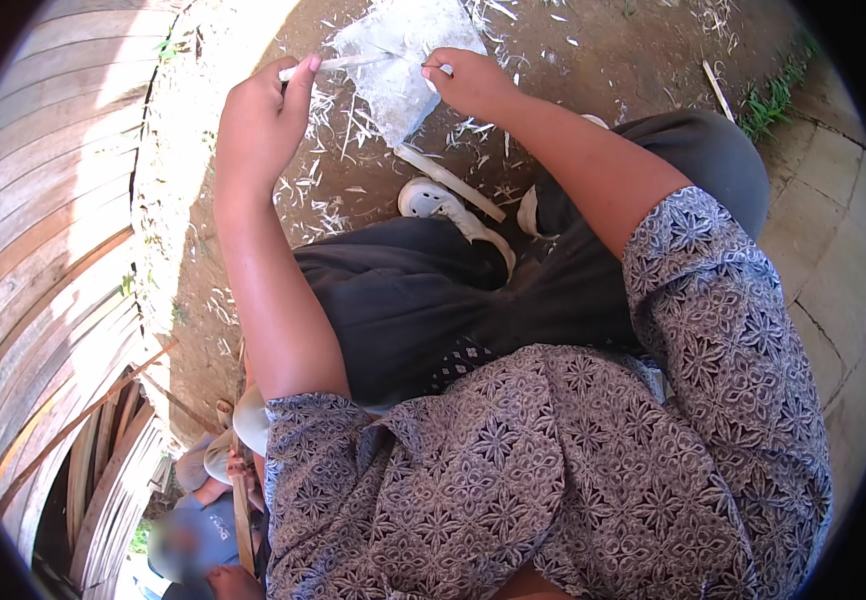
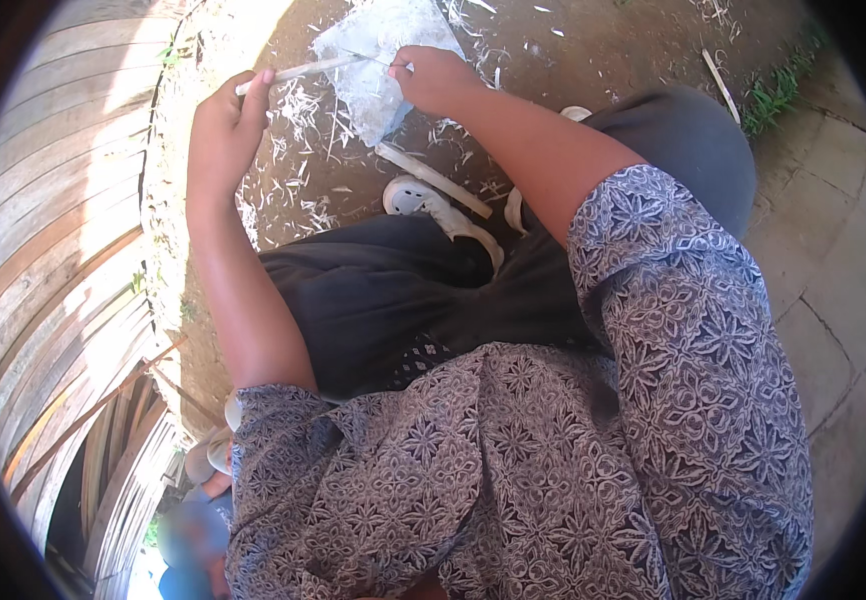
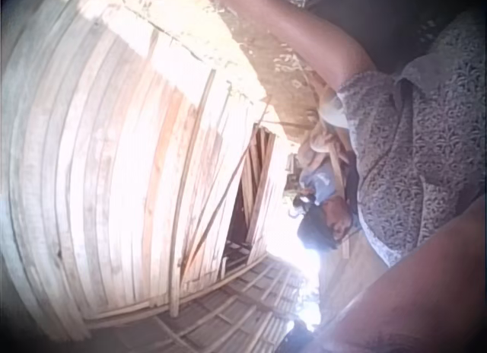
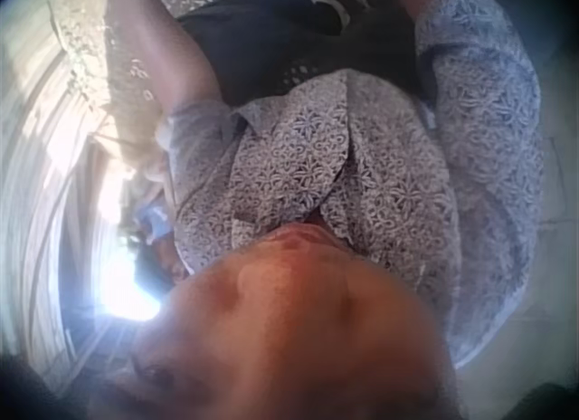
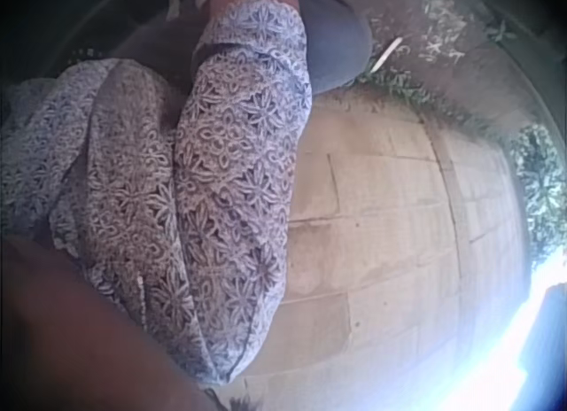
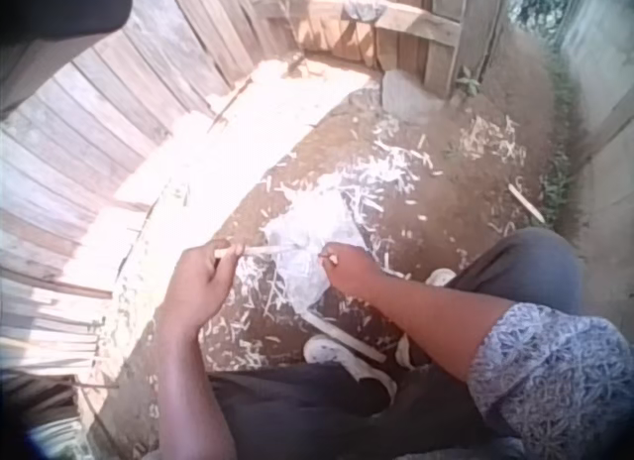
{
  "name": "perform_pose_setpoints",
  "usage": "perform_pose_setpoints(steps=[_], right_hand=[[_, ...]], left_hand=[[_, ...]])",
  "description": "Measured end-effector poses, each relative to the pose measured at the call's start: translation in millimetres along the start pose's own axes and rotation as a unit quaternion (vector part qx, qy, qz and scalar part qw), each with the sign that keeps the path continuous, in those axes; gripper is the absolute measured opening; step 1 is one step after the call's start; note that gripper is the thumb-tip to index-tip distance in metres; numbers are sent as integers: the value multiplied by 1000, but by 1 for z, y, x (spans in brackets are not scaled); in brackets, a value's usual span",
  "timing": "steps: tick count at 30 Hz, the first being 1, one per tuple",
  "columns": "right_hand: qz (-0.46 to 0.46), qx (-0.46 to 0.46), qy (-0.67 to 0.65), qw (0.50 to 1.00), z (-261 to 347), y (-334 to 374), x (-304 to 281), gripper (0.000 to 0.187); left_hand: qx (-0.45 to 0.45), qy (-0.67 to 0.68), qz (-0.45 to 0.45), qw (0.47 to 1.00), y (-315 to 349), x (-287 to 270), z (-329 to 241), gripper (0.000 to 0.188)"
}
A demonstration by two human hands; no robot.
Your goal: The person sits cross-legged on the ground and uses a knife to peel thin strips from a piece of bamboo. They hold the bamboo in their left hand and scrape the knife along its length with their right hand, producing a pile of white shavings on the ground.
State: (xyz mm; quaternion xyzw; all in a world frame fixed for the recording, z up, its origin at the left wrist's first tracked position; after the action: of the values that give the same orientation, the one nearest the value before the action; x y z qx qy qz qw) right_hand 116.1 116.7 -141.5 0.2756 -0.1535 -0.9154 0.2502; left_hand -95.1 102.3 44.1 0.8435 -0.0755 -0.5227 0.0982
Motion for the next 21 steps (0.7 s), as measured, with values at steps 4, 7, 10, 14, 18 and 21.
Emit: perform_pose_setpoints(steps=[4, 7, 10, 14, 18, 21], right_hand=[[-29, 5, 66, 997, -8, -4, 3, 29], [-27, 28, 105, 994, -34, -17, 5, 28], [-36, 46, 101, 993, -32, -11, 5, 29], [-56, 37, 30, 997, 1, 0, -3, 31], [-48, -55, -109, 991, 60, 17, -2, 28], [-29, -90, -146, 985, 103, 42, -4, 25]], left_hand=[[12, 4, -3, 1000, 1, 1, 1, 48], [15, -18, 22, 999, 4, 2, -10, 45], [1, -12, 16, 1000, 6, 1, -7, 44], [-7, -14, 7, 1000, -3, -1, 7, 55], [-8, 3, -33, 999, -16, 4, 22, 64], [-9, 11, -50, 999, -14, 5, 18, 67]])
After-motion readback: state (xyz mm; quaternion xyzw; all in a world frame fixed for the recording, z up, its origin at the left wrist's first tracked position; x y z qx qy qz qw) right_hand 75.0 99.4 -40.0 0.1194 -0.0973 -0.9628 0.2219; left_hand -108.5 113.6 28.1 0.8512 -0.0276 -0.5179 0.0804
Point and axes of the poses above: each hand's wrist, its own y-axis away from the middle knuckle, its own x-axis out of the palm, z = x × y, the point moved 4 cm from there along -y, towards the middle knuckle, and after that the axes turned 6 degrees about z, right-handed, at the moved point
